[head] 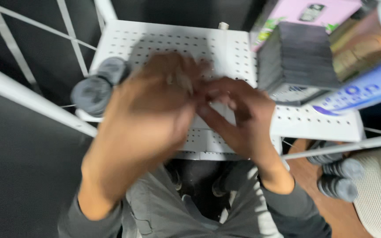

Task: The person repeatedly picks up small, round, dark gray weights from a wooden surface and stacks them onto a white perforated shelf. The person handles the weights by hand, arranging them into neat piles on the shelf.

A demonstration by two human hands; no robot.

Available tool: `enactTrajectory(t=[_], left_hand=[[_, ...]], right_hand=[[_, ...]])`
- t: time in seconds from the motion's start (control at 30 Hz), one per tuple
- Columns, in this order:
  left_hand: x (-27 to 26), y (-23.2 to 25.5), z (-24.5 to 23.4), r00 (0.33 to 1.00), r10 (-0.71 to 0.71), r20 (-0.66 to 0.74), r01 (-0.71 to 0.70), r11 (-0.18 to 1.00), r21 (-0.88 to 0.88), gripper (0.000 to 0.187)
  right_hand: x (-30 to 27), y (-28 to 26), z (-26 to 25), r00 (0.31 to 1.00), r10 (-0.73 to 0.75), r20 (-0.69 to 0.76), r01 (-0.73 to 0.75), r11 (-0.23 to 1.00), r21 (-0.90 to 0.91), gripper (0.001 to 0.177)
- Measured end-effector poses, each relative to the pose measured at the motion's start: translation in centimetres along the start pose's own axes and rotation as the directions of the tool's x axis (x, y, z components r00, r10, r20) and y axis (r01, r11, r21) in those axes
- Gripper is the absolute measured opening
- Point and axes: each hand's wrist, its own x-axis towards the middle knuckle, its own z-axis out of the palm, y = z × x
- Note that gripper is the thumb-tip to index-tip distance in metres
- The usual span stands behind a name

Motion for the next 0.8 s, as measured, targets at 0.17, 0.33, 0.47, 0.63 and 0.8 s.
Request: enactTrajectory(t=[0.17,0.33,0.47,0.63,0.8], left_hand=[[-3.7,5.1,10.5,0.985,0.147,0.094,-0.122,0.966,-0.227,0.050],[-5.6,8.2,26.0,0.933,0.116,0.341,0.036,0.912,-0.410,0.055],[-6.9,12.1,37.5,0.914,0.162,0.371,0.175,0.669,-0.722,0.052],[-11.0,17.2,51.9,0.763,0.189,0.618,0.406,0.604,-0.686,0.072],[-11.9,22.4,60.9,0.777,0.202,0.596,0.444,0.494,-0.747,0.085]], right_hand=[[-12.1,3.8,-4.0,0.963,0.169,-0.209,-0.130,0.973,0.189,0.008],[-24.7,9.1,-6.9,0.826,0.477,-0.301,-0.363,0.858,0.362,0.003],[-36.3,15.9,-9.0,0.588,0.645,-0.489,-0.505,0.764,0.401,0.014],[-44.9,19.8,-12.2,0.275,0.727,-0.630,-0.716,0.592,0.370,0.016],[-48.1,21.9,-16.1,0.081,0.702,-0.707,-0.774,0.491,0.400,0.028]])
